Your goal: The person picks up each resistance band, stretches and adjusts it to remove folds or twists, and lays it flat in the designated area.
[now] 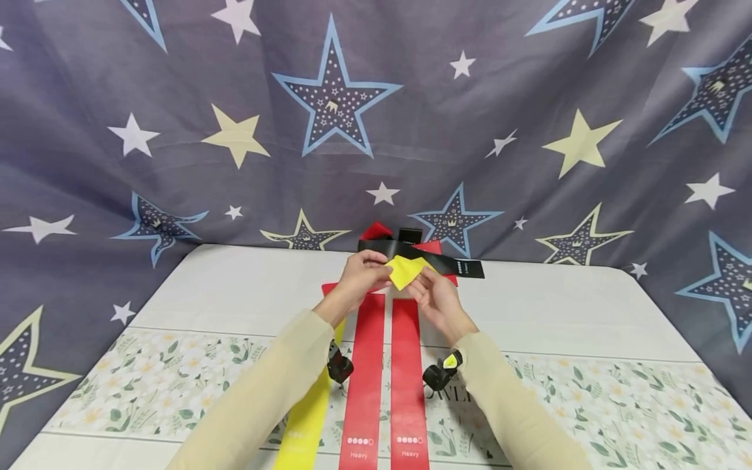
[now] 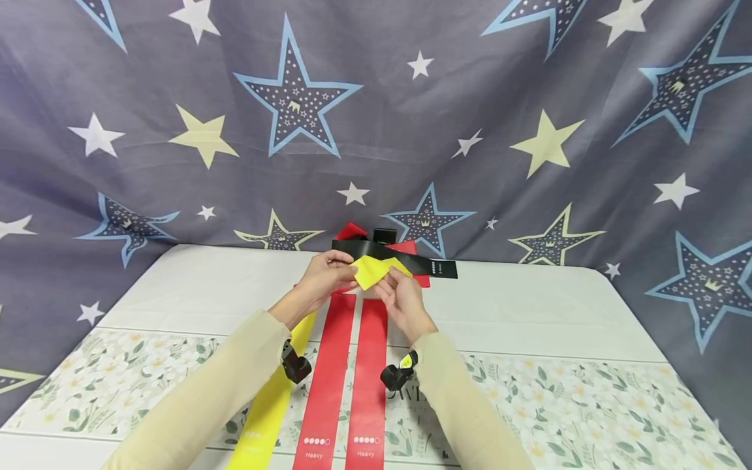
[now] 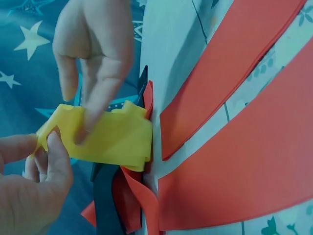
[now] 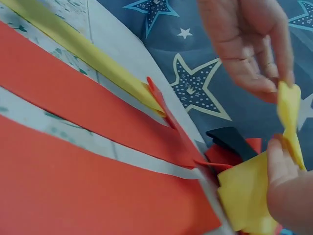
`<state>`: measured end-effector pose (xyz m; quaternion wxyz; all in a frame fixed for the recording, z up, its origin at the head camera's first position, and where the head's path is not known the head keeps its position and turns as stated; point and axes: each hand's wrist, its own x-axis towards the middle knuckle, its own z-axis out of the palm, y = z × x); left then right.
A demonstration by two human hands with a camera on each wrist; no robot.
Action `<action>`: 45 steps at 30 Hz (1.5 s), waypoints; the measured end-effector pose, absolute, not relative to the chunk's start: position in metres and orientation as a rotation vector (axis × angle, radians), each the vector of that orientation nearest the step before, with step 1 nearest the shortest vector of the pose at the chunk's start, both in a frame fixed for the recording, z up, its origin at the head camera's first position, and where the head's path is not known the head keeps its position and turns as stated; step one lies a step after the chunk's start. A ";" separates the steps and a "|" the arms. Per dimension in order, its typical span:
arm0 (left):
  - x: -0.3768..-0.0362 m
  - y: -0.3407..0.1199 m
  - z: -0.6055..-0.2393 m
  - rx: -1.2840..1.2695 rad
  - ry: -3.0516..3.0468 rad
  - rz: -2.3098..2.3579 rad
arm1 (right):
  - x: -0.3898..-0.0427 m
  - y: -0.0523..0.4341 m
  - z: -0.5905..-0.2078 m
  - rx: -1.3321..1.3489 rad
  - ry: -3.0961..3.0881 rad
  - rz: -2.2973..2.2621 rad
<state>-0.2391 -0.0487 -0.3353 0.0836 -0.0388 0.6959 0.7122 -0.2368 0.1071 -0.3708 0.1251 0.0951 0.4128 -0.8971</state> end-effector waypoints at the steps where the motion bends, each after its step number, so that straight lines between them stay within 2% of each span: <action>1: -0.239 -0.049 -0.336 -0.124 2.070 2.112 | -0.237 0.108 -0.369 0.260 1.235 -2.611; 15: -0.235 -0.051 -0.342 -0.133 2.008 1.924 | -0.234 0.119 -0.351 0.094 1.531 -2.484; 25: -0.215 -0.036 -0.339 -0.011 1.965 1.873 | -0.235 0.127 -0.343 0.171 1.525 -2.518; 45: -0.174 -0.022 -0.351 0.064 2.058 1.761 | -0.235 0.145 -0.342 0.372 1.558 -2.491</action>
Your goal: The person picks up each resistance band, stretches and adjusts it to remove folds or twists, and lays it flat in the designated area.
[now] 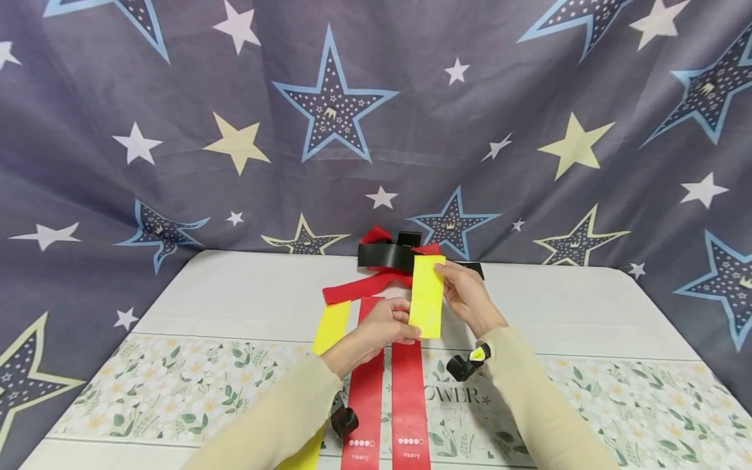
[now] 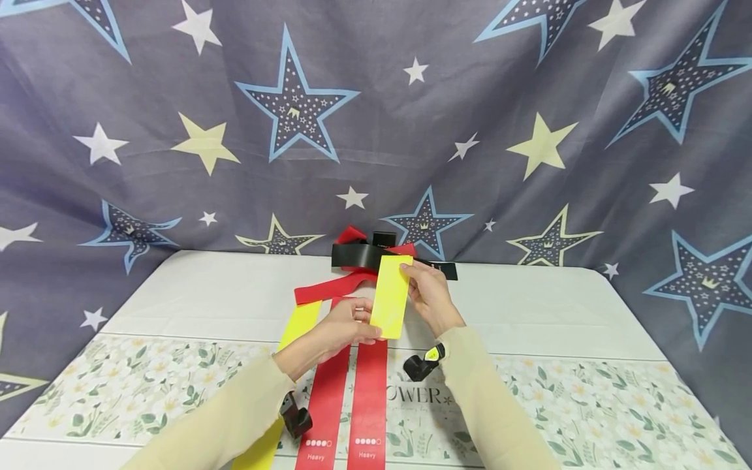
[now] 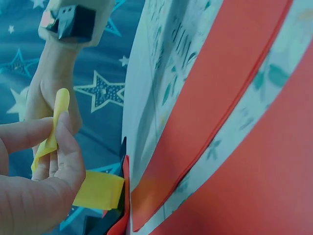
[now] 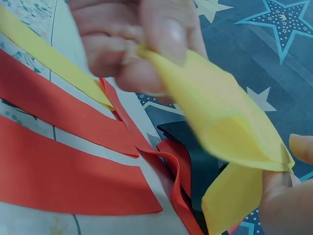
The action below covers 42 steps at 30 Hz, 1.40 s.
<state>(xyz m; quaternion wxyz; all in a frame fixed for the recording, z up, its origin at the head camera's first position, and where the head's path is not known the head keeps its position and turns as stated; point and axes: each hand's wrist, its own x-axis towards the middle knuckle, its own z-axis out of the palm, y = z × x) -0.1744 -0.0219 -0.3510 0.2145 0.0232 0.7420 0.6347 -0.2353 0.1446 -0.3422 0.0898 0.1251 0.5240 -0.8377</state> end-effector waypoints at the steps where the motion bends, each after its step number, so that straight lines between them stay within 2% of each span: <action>1: -0.172 -0.022 -0.352 0.070 2.062 1.756 | -0.235 0.146 -0.342 0.379 1.548 -2.495; 23: -0.126 -0.028 -0.368 0.165 1.928 1.594 | -0.234 0.166 -0.349 0.443 1.543 -2.498; 42: -0.124 -0.063 -0.377 0.278 1.835 1.483 | -0.235 0.187 -0.347 0.493 1.409 -2.625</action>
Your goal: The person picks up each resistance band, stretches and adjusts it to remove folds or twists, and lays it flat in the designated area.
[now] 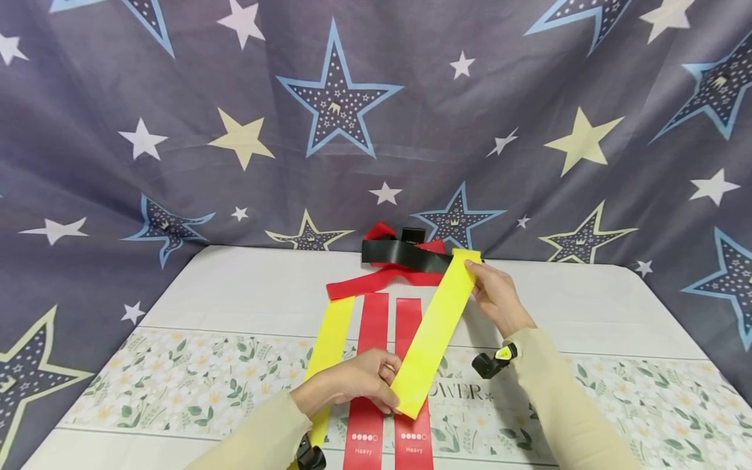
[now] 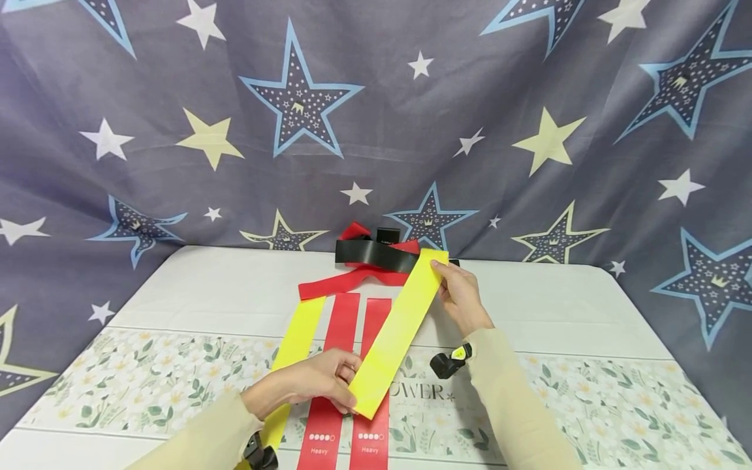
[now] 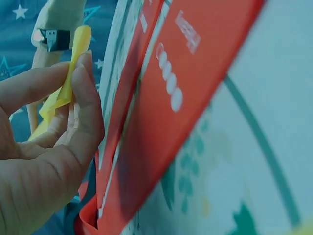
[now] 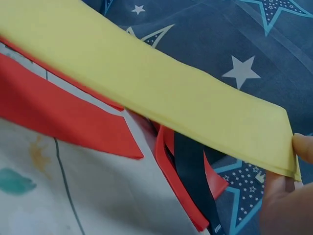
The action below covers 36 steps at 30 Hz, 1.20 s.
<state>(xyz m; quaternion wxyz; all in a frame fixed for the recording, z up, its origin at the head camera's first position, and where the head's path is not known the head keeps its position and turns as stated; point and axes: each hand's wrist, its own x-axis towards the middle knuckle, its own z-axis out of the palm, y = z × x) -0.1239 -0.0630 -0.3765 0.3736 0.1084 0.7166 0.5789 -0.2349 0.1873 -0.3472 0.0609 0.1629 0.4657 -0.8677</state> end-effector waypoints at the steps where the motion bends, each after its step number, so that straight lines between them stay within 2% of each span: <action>1: -0.125 -0.065 -0.377 0.287 1.827 1.481 | -0.235 0.189 -0.347 0.496 1.404 -2.629; 21: -0.144 -0.109 -0.380 0.261 2.097 1.499 | -0.220 0.230 -0.345 0.343 1.660 -2.523; 36: -0.165 -0.136 -0.377 0.043 2.387 1.534 | -0.191 0.251 -0.338 -0.056 1.802 -2.356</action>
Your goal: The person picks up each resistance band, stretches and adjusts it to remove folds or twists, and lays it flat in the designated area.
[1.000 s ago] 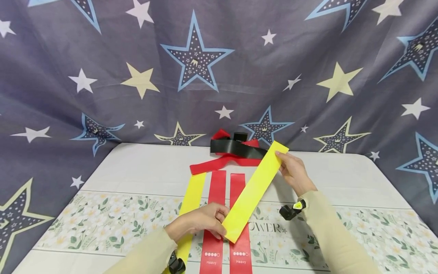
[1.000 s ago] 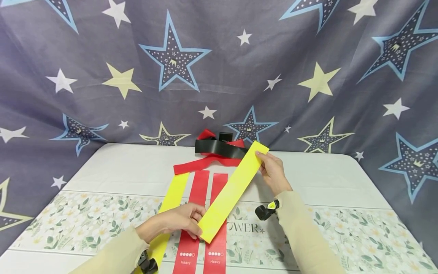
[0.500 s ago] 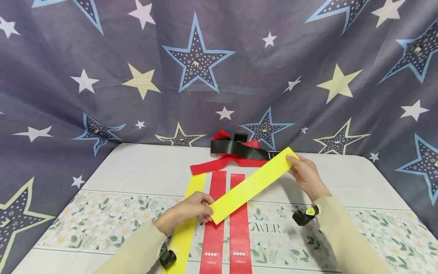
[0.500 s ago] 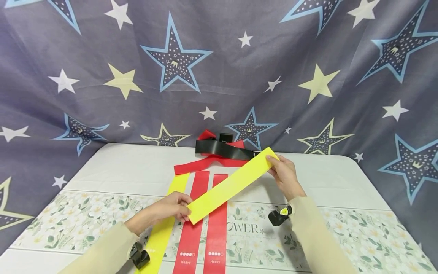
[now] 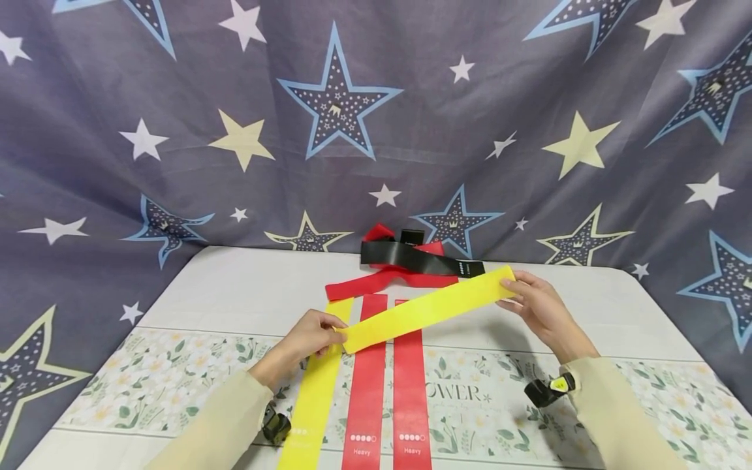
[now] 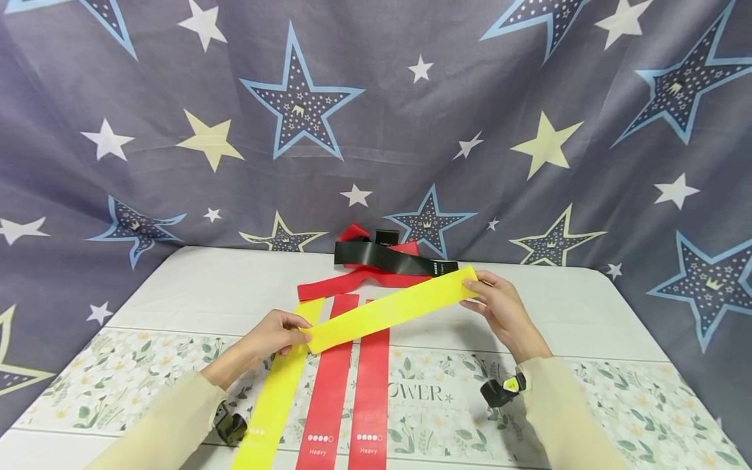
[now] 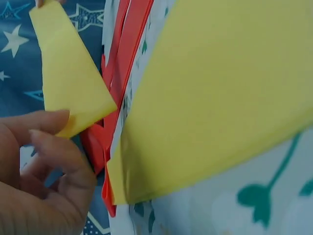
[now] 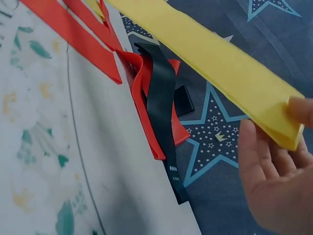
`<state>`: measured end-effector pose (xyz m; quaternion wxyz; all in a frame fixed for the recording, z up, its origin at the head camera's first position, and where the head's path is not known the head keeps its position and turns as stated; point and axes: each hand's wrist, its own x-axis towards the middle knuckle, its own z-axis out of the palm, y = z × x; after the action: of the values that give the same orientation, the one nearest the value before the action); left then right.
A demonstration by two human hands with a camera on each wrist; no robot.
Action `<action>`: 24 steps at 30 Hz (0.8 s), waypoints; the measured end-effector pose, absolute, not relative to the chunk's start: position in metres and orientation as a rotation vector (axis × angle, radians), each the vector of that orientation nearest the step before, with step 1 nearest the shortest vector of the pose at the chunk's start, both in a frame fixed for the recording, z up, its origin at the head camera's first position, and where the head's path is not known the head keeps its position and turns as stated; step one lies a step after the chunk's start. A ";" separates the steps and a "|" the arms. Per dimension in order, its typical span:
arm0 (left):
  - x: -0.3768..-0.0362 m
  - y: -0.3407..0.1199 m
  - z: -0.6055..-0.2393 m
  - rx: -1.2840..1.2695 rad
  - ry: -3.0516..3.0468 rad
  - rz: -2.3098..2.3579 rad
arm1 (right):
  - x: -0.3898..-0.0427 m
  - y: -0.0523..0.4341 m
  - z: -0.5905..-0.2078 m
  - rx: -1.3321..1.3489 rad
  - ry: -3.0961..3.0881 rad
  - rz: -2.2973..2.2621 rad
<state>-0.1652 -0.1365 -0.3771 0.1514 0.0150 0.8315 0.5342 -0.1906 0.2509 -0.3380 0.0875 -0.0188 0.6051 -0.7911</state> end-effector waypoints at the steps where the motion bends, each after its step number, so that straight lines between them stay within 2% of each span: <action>1: -0.167 -0.138 -0.377 0.017 2.395 1.542 | -0.188 0.252 -0.339 -0.118 1.802 -2.347; 6: -0.173 -0.142 -0.377 -0.172 2.379 1.666 | -0.177 0.257 -0.347 -0.559 1.881 -2.200; 9: -0.176 -0.143 -0.379 -0.268 2.375 1.736 | -0.170 0.261 -0.353 -0.732 2.022 -2.041; 15: -0.178 -0.144 -0.380 -0.305 2.377 1.854 | -0.158 0.264 -0.362 -0.725 2.243 -1.797; 24: -0.179 -0.140 -0.375 -0.303 2.278 2.042 | -0.149 0.266 -0.372 -0.705 2.185 -1.731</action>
<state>-0.1795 -0.1403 -0.3747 0.0337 -0.0984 0.7405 0.6640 -0.1494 0.2660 -0.3719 0.1325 -0.2429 0.7532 -0.5967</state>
